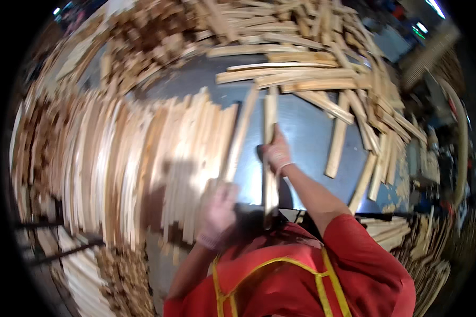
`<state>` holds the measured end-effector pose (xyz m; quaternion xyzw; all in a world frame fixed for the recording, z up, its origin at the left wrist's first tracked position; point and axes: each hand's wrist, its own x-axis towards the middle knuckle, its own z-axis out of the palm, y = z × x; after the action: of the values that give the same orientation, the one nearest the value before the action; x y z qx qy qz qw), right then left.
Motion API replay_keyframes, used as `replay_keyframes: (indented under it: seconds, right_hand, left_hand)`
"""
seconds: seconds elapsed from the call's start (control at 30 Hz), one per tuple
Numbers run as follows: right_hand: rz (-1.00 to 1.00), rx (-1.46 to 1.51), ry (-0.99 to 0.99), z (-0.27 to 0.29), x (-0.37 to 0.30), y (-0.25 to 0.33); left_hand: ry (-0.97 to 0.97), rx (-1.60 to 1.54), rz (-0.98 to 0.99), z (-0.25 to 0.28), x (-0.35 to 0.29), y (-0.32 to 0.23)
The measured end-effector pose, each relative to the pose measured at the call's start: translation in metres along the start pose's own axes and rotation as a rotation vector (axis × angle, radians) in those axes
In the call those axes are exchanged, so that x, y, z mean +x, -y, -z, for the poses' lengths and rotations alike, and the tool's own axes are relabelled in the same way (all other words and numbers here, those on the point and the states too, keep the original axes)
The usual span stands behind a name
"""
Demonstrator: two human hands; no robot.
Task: The person picks up thin wooden planks from a large pile on a metal table and stacks them neatly. They repeatedly gather small bundles of planks and place them onto a growing stack on a nearby rack.
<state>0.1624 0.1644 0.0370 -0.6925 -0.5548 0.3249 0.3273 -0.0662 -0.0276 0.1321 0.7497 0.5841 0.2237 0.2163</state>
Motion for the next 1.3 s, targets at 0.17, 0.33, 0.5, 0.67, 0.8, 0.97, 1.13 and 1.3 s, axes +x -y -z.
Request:
replay_keyframes:
  seconds: [0.17, 0.33, 0.5, 0.67, 0.8, 0.97, 1.13, 1.3]
  right_hand:
    - [0.126, -0.013, 0.311, -0.043, -0.098, 0.017]
    - [-0.061, 0.598, 0.971, 0.009, -0.105, 0.015]
    - [-0.193, 0.985, 1.266, 0.074, -0.076, -0.013]
    - [0.412, 0.247, 0.258, 0.218, 0.137, 0.044]
    - [0.297, 0.252, -0.163, 0.295, 0.300, 0.038]
    - [0.430, -0.811, 0.109, 0.272, 0.346, -0.019]
    - [0.264, -1.019, 0.455, 0.282, 0.342, -0.028]
    - [0.174, -0.883, 0.675, 0.294, 0.261, -0.012]
  left_hand:
    - [-0.315, -0.054, 0.079, 0.004, 0.031, 0.030]
    - [-0.397, -0.622, 0.166, -0.019, 0.077, 0.027]
    - [-0.163, -1.328, 0.143, -0.052, 0.127, -0.067]
    - [-0.212, -0.572, -0.021, -0.100, 0.164, -0.082]
    - [-0.043, -0.059, 0.103, -0.150, 0.125, -0.070]
    - [-0.077, 0.282, 0.258, -0.156, 0.046, -0.020]
    - [0.063, 0.350, 0.265, -0.152, 0.032, -0.009]
    - [0.209, 0.301, 0.431, -0.144, 0.039, -0.024]
